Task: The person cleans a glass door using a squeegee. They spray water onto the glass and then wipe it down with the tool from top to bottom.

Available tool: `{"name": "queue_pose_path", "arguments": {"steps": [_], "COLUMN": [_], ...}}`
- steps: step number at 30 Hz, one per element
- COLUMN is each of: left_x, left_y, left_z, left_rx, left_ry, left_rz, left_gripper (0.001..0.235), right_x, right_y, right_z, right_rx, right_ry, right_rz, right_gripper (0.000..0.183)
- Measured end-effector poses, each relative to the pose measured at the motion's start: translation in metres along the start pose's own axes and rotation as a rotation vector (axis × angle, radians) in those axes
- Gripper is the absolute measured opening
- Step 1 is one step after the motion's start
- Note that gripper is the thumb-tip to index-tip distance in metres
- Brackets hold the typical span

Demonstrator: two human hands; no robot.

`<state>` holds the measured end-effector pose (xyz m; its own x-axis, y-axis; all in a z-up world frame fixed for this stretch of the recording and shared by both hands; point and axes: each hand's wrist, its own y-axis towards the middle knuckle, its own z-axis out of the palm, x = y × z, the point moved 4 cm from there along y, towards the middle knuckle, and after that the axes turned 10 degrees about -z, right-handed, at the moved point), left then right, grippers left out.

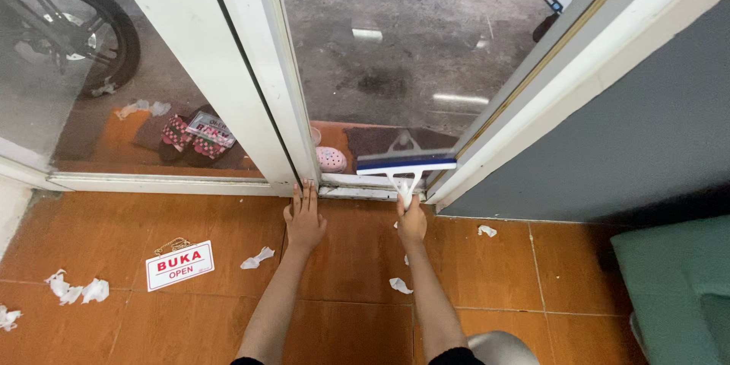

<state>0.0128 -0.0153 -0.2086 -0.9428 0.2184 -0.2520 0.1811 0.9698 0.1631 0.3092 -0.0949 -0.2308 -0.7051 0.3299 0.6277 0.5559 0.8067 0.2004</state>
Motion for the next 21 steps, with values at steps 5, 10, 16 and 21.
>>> {"name": "queue_pose_path", "arguments": {"steps": [5, 10, 16, 21], "left_x": [0.015, 0.018, 0.018, 0.02], "left_y": [-0.006, -0.009, -0.004, -0.002], "left_z": [0.009, 0.003, 0.004, 0.007], "left_rx": [0.053, 0.109, 0.117, 0.162], "left_ry": [0.026, 0.076, 0.075, 0.14], "left_rz": [-0.003, -0.038, -0.041, -0.056], "left_gripper": [0.099, 0.1, 0.099, 0.1], "right_x": [-0.008, -0.001, 0.048, 0.1], "right_y": [-0.007, -0.03, -0.04, -0.017], "right_z": [0.017, 0.016, 0.072, 0.119], "right_rx": [0.017, 0.02, 0.351, 0.238], "right_ry": [0.018, -0.236, -0.328, -0.426], "right_rz": [0.031, -0.145, -0.546, -0.68], "right_gripper": [0.048, 0.041, 0.05, 0.054]}}
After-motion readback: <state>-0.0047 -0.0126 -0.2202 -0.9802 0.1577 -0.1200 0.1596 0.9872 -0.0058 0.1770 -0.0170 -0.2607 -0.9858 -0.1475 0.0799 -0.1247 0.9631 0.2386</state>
